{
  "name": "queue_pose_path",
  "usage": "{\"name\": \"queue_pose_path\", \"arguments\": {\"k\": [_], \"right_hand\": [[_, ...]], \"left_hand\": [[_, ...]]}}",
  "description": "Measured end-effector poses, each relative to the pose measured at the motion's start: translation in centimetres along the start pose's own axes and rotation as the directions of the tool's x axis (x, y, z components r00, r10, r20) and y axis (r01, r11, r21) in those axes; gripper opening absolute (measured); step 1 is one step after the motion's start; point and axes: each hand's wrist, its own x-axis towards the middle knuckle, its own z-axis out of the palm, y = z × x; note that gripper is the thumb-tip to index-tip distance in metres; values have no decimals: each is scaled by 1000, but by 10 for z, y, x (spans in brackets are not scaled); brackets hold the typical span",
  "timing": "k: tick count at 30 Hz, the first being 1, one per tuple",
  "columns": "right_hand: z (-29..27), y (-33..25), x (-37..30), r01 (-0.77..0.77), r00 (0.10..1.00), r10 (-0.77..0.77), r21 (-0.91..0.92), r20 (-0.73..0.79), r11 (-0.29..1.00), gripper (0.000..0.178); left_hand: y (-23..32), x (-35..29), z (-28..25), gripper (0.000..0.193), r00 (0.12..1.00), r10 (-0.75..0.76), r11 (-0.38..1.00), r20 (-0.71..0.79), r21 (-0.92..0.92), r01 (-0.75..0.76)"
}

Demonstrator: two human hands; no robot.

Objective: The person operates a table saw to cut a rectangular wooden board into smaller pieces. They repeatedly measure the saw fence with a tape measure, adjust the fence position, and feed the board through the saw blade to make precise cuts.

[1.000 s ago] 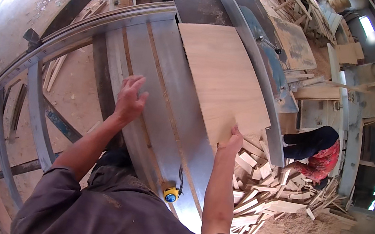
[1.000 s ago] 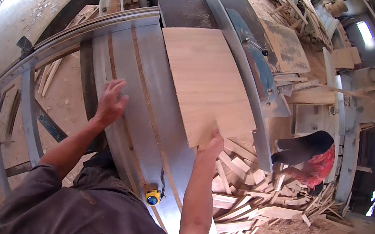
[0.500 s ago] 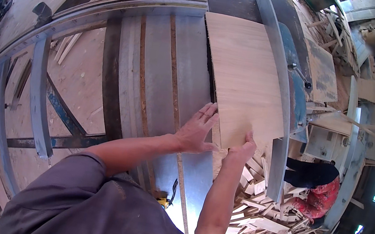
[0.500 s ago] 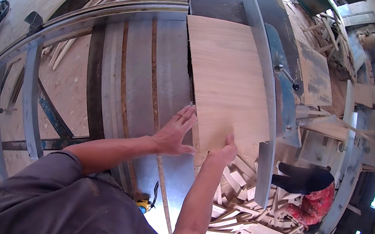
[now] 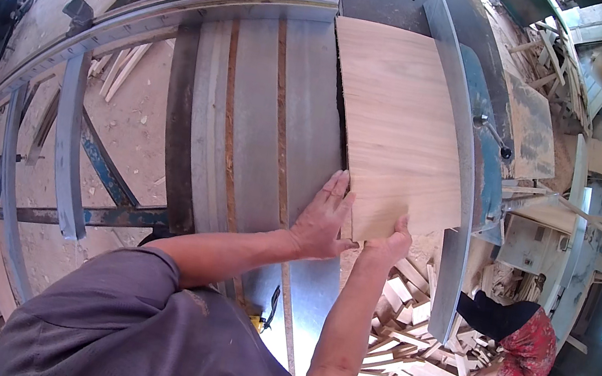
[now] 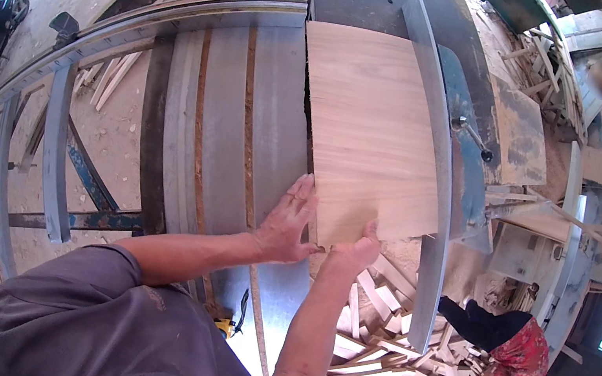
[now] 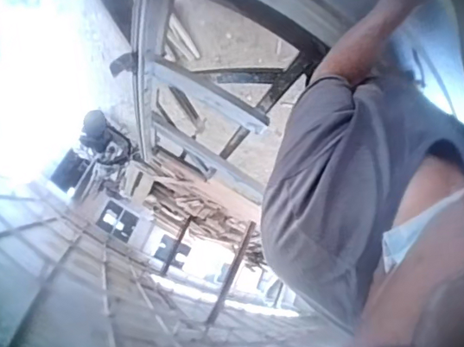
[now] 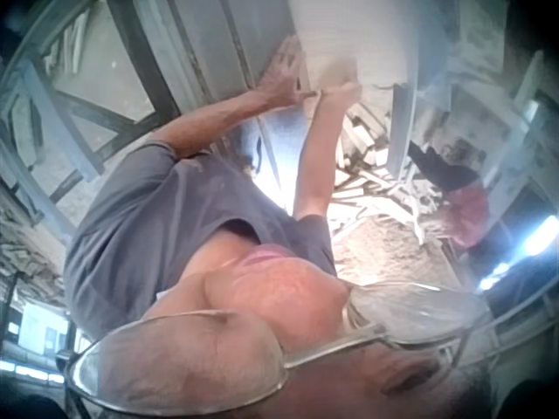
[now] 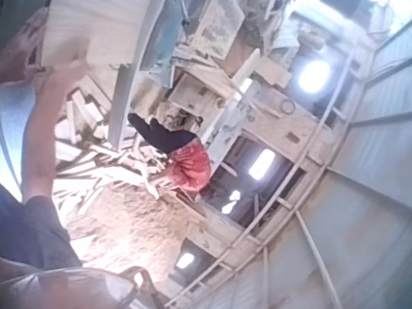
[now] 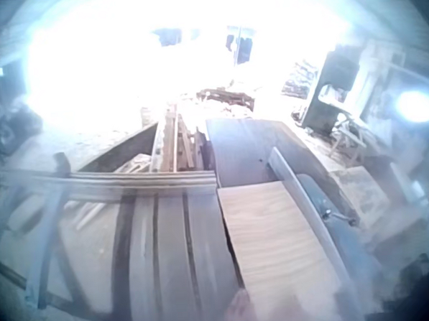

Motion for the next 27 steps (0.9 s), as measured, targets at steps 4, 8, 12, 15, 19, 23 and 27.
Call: {"name": "queue_pose_path", "arguments": {"k": [4,8,12,15,19,23,27], "right_hand": [[15,2,-3,-51,999,51,40,-12,998,40],[22,5,8,4,999,-3,-40,40,999,40],[10,-19,46,32,994,-22,-91,104,995,39],[19,-24,49,61,997,-54,-142,54,988,38],[24,-20,54,69,997,-72,-156,-16,985,36],[39,-14,52,94,995,-98,-191,-14,977,36],[43,-4,73,103,991,-88,-153,99,983,35]], "left_hand": [[-2,2,-3,103,1000,-15,1000,2,27,15],[-3,11,-7,101,1000,-16,999,-11,51,17],[0,12,-10,99,999,-32,995,5,91,31],[-4,14,-14,95,999,-31,993,37,119,26],[-67,4,-67,80,996,16,974,90,225,-36],[-133,-33,-153,61,969,-181,726,-169,642,247],[-121,-32,-165,59,962,-228,744,-149,611,271]]}}
